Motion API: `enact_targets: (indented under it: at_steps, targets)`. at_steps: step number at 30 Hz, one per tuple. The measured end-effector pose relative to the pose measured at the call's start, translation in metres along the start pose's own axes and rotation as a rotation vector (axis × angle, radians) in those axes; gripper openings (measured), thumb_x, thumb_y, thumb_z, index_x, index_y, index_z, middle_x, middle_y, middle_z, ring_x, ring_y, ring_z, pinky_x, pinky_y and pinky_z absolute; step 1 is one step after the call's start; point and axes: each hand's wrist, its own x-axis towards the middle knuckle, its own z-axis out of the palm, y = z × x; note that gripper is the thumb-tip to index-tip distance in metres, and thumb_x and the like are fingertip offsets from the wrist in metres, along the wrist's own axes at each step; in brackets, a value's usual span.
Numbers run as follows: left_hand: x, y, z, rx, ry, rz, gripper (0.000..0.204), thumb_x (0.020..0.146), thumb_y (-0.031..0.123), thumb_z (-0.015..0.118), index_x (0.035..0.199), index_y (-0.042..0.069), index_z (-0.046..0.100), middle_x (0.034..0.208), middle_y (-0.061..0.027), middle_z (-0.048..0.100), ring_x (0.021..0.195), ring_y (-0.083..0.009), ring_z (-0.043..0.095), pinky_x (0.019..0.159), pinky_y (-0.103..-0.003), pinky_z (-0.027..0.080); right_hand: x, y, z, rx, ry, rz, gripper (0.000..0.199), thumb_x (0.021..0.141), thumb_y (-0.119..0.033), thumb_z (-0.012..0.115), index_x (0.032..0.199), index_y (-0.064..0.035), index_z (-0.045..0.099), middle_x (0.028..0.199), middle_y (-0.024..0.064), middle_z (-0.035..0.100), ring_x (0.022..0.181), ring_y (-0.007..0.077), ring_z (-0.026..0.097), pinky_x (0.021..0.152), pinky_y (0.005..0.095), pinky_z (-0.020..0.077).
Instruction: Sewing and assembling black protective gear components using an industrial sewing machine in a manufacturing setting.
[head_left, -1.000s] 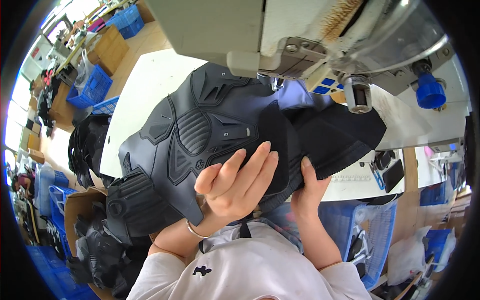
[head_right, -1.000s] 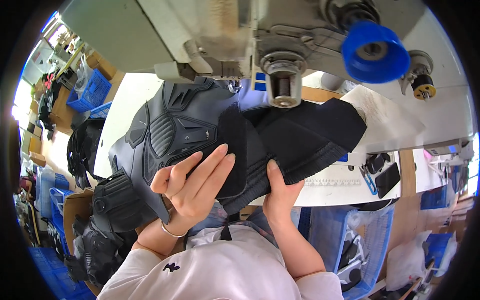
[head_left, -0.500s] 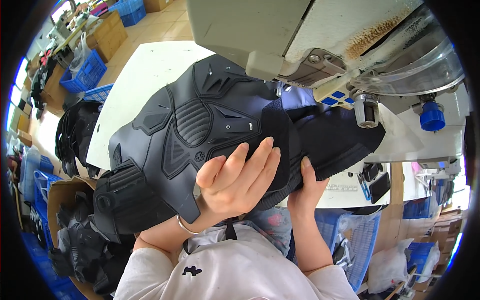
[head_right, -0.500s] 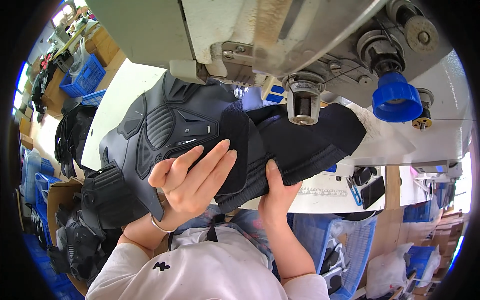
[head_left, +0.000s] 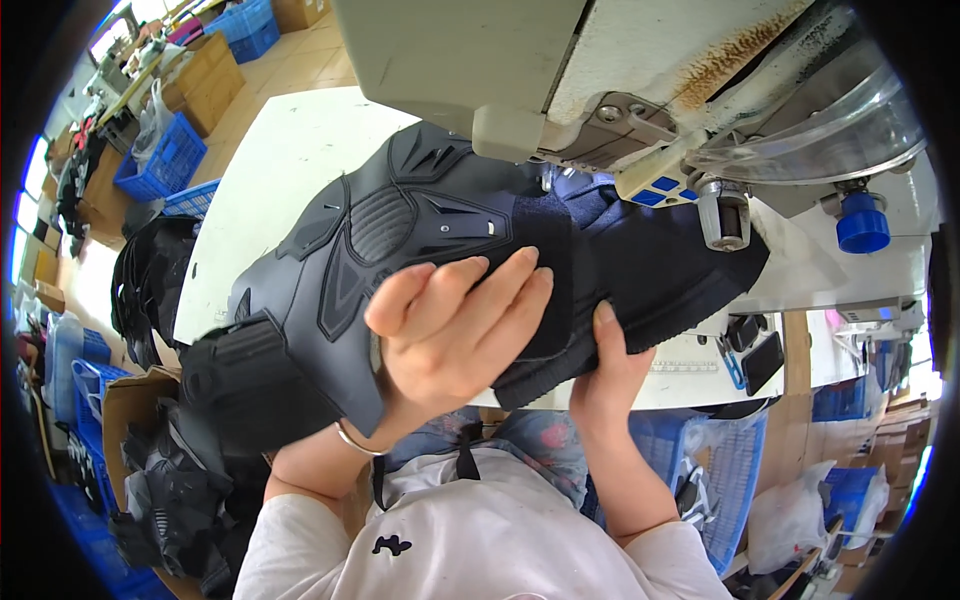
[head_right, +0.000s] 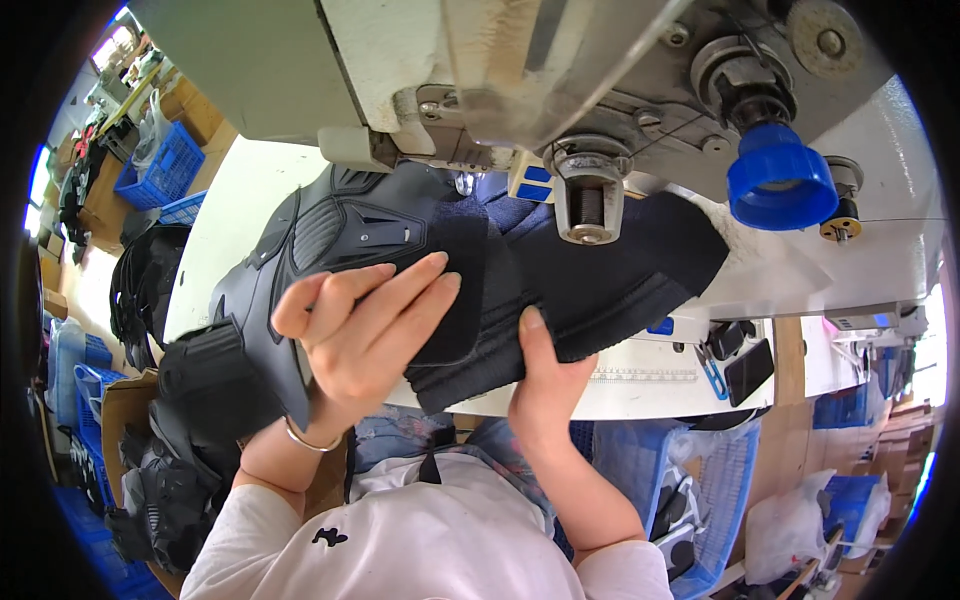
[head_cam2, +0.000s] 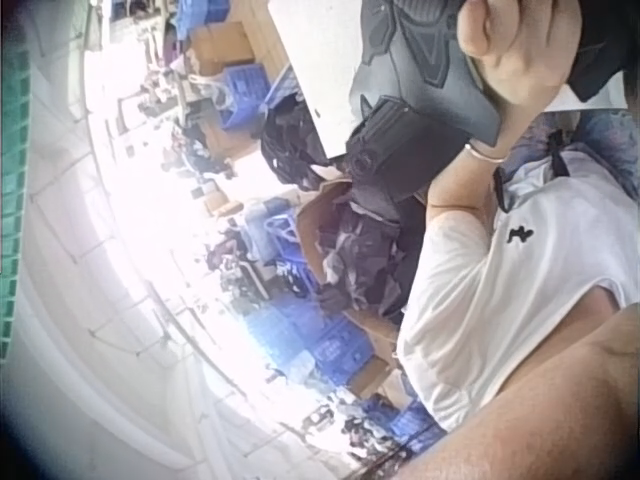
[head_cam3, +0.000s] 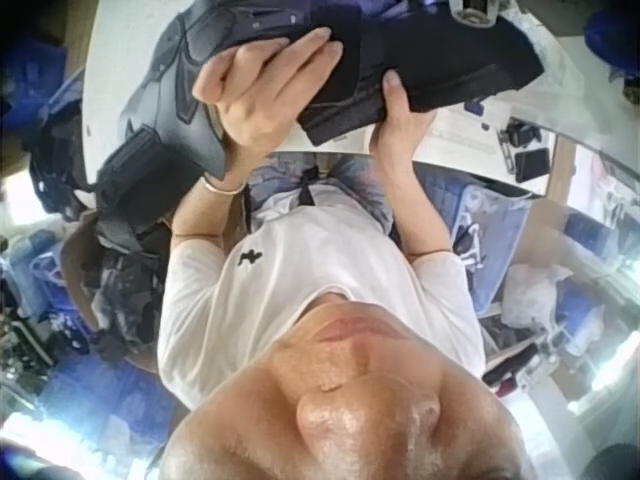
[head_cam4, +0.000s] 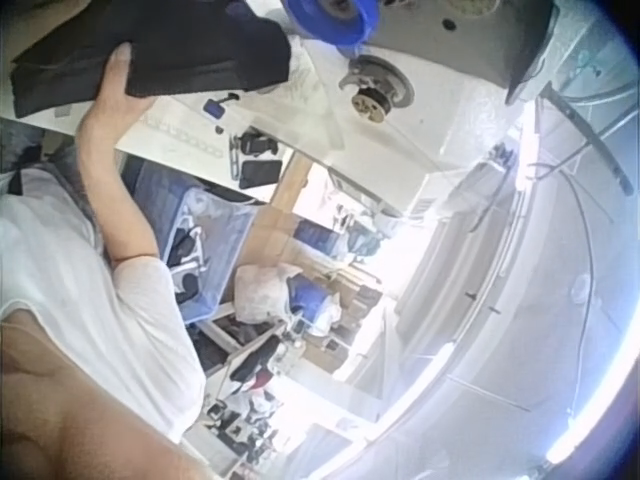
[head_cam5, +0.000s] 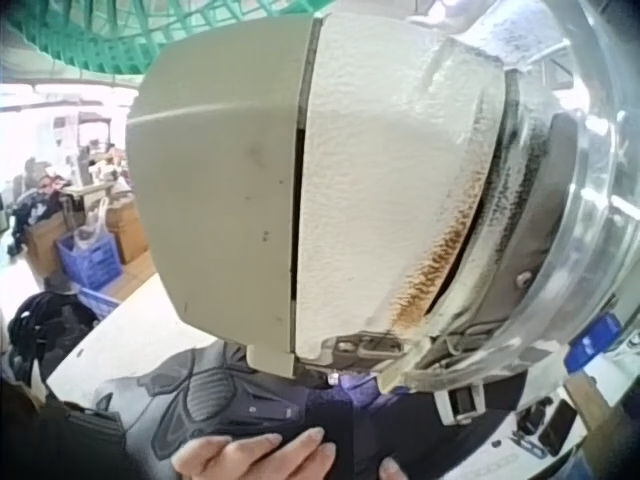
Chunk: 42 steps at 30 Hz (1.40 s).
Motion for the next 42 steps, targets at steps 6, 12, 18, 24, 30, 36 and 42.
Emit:
enact_targets:
  at_steps: [6,12,18,24,30,36,42]
  targets:
    - [0.022,-0.023,-0.01,-0.213,-0.118,-0.035,0.025,0.06,0.019,0.07,0.083,0.013,0.073,0.09,0.0017,0.069,0.088,-0.0146,0.055,0.086,-0.029,0.029,-0.012,0.021,-0.001,-0.017,0.001,-0.021,0.044,0.086,-0.005,0.061,0.127,-0.0016,0.044,0.119,0.0068,0.054,0.108,0.016,0.052,0.096,0.0312,0.0402]
    - [0.044,-0.028,-0.008,-0.459,-0.182,-0.531,0.014,0.073,0.022,0.074,0.084,0.013,0.074,0.075,0.0012,0.068,0.077,-0.016,0.053,0.085,-0.032,0.03,-0.016,0.038,0.008,0.112,0.129,-0.006,0.043,0.083,-0.002,0.065,0.121,0.0014,0.047,0.113,0.0067,0.056,0.095,0.0133,0.055,0.09,0.0286,0.044]
    - [0.007,-0.019,-0.002,-0.248,-0.133,-0.094,0.034,0.058,0.012,0.062,0.091,0.014,0.071,0.101,0.0039,0.068,0.086,-0.0137,0.055,0.087,-0.035,0.024,-0.016,0.034,0.0,0.03,0.029,0.028,0.048,0.084,-0.001,0.058,0.129,-0.0036,0.04,0.121,0.0074,0.053,0.108,0.0173,0.053,0.096,0.0312,0.0404]
    - [0.0,-0.017,0.003,-0.175,-0.089,0.015,0.031,0.062,0.019,0.061,0.091,0.015,0.07,0.099,0.0022,0.067,0.086,-0.013,0.057,0.086,-0.033,0.027,-0.014,0.03,0.004,0.194,0.039,-0.02,0.04,0.084,0.002,0.061,0.121,0.0006,0.047,0.113,0.0075,0.056,0.1,0.0151,0.055,0.09,0.0299,0.0443]
    - [0.008,-0.032,0.006,-0.199,-0.092,0.098,0.027,0.063,0.02,0.061,0.086,0.017,0.073,0.098,0.005,0.069,0.09,-0.0133,0.056,0.083,-0.032,0.026,-0.02,0.033,0.008,0.115,-0.001,0.033,0.053,0.086,-0.003,0.056,0.135,-0.0041,0.035,0.127,0.0084,0.049,0.115,0.0185,0.049,0.099,0.0331,0.039]
    - [0.019,-0.059,0.005,-0.276,-0.16,0.181,0.024,0.068,0.019,0.06,0.089,0.018,0.072,0.101,0.007,0.069,0.096,-0.0154,0.055,0.083,-0.034,0.027,-0.03,0.04,0.02,0.091,0.065,0.032,0.048,0.088,-0.005,0.057,0.131,-0.0039,0.037,0.126,0.0071,0.048,0.112,0.0159,0.048,0.099,0.0321,0.0378]
    - [0.02,-0.076,0.013,-0.347,-0.163,0.222,0.027,0.067,0.013,0.06,0.09,0.017,0.073,0.102,0.0053,0.069,0.097,-0.0191,0.055,0.084,-0.036,0.028,-0.036,0.055,0.028,0.071,0.086,-0.028,0.047,0.089,-0.005,0.057,0.131,-0.0044,0.037,0.128,0.007,0.047,0.113,0.0157,0.048,0.1,0.0315,0.0372]
